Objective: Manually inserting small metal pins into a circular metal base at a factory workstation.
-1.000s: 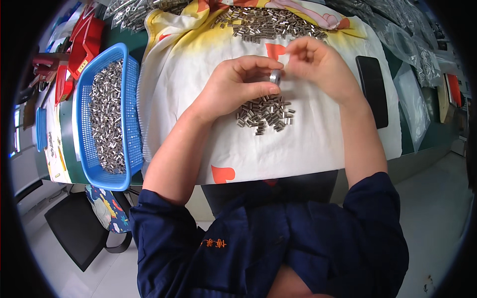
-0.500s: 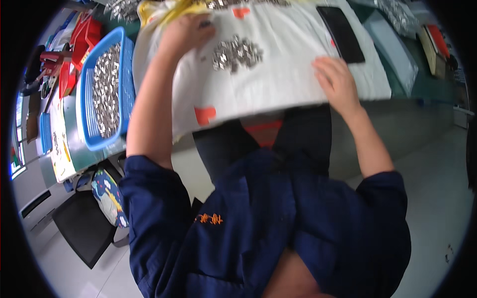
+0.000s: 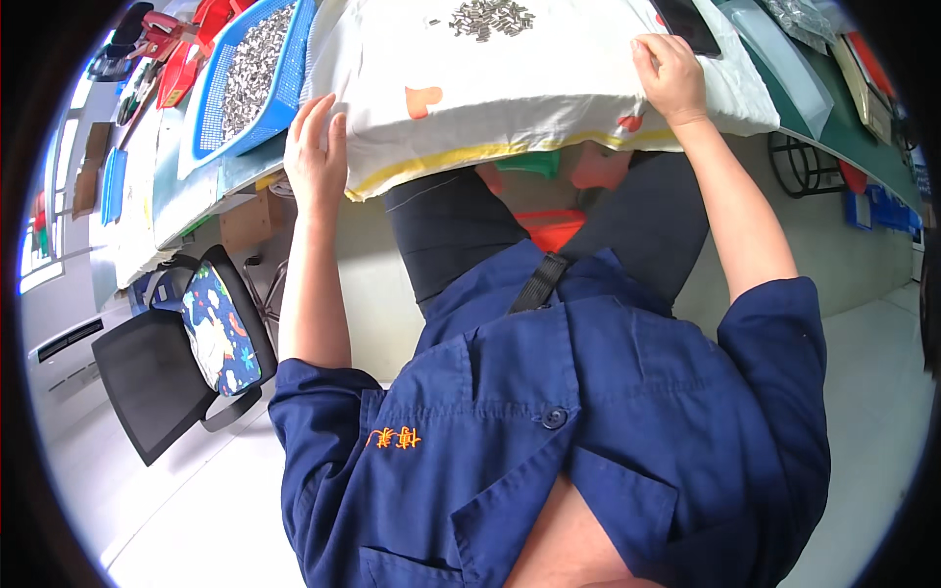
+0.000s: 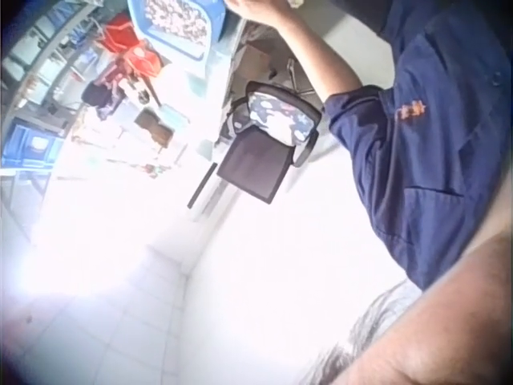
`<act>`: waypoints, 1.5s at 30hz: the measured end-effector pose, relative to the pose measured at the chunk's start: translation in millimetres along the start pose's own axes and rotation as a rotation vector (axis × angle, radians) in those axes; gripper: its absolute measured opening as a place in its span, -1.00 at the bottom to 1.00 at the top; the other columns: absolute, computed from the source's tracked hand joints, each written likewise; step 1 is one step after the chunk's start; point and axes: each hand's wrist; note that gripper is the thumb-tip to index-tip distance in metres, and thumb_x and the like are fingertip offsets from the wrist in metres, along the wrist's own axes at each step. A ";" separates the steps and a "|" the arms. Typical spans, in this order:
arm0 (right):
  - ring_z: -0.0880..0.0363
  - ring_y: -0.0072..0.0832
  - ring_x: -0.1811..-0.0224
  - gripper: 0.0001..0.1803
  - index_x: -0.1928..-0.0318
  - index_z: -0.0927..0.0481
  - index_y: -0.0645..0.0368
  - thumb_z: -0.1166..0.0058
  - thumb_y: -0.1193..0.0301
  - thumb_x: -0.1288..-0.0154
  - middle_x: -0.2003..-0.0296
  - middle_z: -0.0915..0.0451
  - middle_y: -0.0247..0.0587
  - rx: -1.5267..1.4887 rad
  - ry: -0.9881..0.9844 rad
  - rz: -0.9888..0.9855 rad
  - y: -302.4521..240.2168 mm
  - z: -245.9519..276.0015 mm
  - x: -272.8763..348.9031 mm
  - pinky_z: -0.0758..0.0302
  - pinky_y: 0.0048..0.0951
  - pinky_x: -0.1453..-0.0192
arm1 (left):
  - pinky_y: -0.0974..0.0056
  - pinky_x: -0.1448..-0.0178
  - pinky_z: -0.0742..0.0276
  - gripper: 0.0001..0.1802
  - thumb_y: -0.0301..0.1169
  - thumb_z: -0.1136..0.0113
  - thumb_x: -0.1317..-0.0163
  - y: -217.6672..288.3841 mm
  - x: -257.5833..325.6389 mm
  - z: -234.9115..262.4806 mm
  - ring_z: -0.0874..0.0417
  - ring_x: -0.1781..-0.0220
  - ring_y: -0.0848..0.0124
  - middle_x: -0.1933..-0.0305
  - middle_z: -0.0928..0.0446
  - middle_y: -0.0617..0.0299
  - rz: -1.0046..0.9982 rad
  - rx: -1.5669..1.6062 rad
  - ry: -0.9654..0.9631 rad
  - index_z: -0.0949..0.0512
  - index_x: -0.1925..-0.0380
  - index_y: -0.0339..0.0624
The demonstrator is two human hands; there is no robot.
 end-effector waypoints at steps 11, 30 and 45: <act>-0.48 -0.32 0.42 -0.92 0.41 -0.53 0.18 -0.03 0.43 -0.12 0.48 -0.54 -0.26 -0.010 -0.001 -0.043 -3.7 3.6 -4.5 -0.42 -0.40 0.32 | 0.19 0.06 -0.41 -0.79 -0.37 -0.08 -0.11 -12.1 5.8 -27.7 -0.53 0.17 0.20 0.19 -0.52 0.14 -0.177 -0.120 0.091 -0.56 0.24 -0.09; -0.44 -0.22 0.41 -0.96 0.47 -0.48 0.19 -0.03 0.49 -0.04 0.52 -0.48 -0.17 -0.200 -0.071 -0.125 0.1 14.0 -8.6 -0.39 -0.29 0.27 | 0.20 -0.10 -0.34 -0.70 -0.39 0.11 -0.25 4.5 0.9 -14.0 -0.43 -0.04 0.14 0.01 -0.43 -0.01 0.068 -0.029 -0.054 -0.48 0.09 -0.23; -0.45 -0.38 0.40 -0.88 0.53 -0.46 0.06 -0.15 0.39 0.09 0.51 -0.45 -0.39 -0.287 -0.093 -0.143 8.6 17.1 -10.9 -0.38 -0.36 0.30 | 0.12 0.08 -0.45 -0.70 -0.26 0.13 -0.25 182.9 -205.5 -102.3 -0.53 0.16 0.06 0.16 -0.45 -0.18 -0.568 0.766 0.063 -0.43 0.22 -0.29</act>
Point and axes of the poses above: each hand's wrist, its own x-axis away from the middle knuckle, its own z-axis out of the back of the hand, y = z × x
